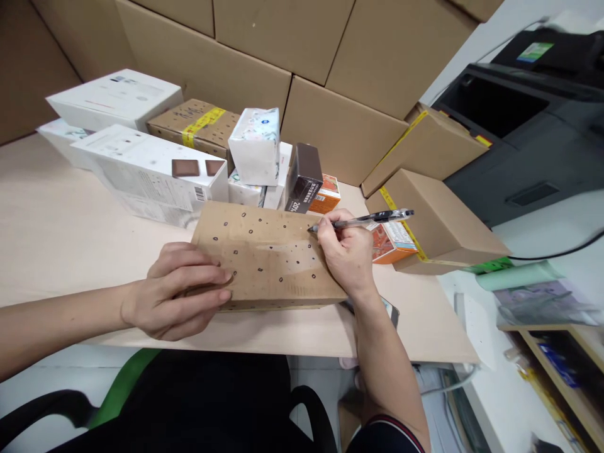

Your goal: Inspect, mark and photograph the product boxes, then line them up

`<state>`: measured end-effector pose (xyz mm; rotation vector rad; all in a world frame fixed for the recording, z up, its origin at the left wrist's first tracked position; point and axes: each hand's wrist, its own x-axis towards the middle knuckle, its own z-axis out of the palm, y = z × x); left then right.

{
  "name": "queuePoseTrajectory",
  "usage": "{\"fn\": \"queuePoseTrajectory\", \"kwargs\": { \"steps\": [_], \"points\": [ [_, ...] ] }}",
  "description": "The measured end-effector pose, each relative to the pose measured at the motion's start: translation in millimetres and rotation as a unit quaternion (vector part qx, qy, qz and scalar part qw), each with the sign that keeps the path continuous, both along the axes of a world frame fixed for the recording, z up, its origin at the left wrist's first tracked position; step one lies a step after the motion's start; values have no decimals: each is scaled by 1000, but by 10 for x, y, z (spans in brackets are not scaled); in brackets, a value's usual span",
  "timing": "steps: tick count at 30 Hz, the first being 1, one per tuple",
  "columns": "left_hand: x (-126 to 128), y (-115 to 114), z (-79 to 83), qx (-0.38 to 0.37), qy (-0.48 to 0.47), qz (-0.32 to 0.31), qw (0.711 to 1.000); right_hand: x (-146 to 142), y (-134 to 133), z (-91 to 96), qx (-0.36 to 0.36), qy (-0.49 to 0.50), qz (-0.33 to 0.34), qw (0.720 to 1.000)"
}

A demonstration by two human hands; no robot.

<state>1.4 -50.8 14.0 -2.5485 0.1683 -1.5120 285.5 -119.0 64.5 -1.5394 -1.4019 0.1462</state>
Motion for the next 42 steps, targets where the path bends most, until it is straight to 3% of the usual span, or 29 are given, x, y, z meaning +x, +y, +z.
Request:
{"fn": "queuePoseTrajectory", "kwargs": {
  "steps": [10,16,18,21,23,25,28,36,39,42],
  "points": [
    [7,0,-34,-8,-9,15,1000,-37,-12,4,-6,28,-5,1000],
    [2,2,-19,-3,-3,10,1000,219,-43,-24,79,148,-78,983],
    [4,2,-37,-7,-8,13,1000,418,-70,-35,36,142,-95,985],
    [8,2,-69,-18,-11,17,1000,675,-80,-85,-164,79,-52,982],
    [9,2,-76,-21,-11,15,1000,760,-52,-140,-290,-31,-24,956],
    [8,0,-66,-18,-11,11,1000,777,-3,-195,-353,-137,-25,925],
    [6,-2,-29,-13,-8,11,1000,743,75,-256,-378,-195,-45,904],
    [-17,27,-6,-7,7,0,1000,813,158,-317,-354,-211,-65,909],
    [-27,44,-14,-5,17,-8,1000,964,-51,-276,-324,-207,-84,919],
    [-25,53,-1,-2,14,-7,1000,1076,-438,-260,-328,-173,-58,927]
  ]
}}
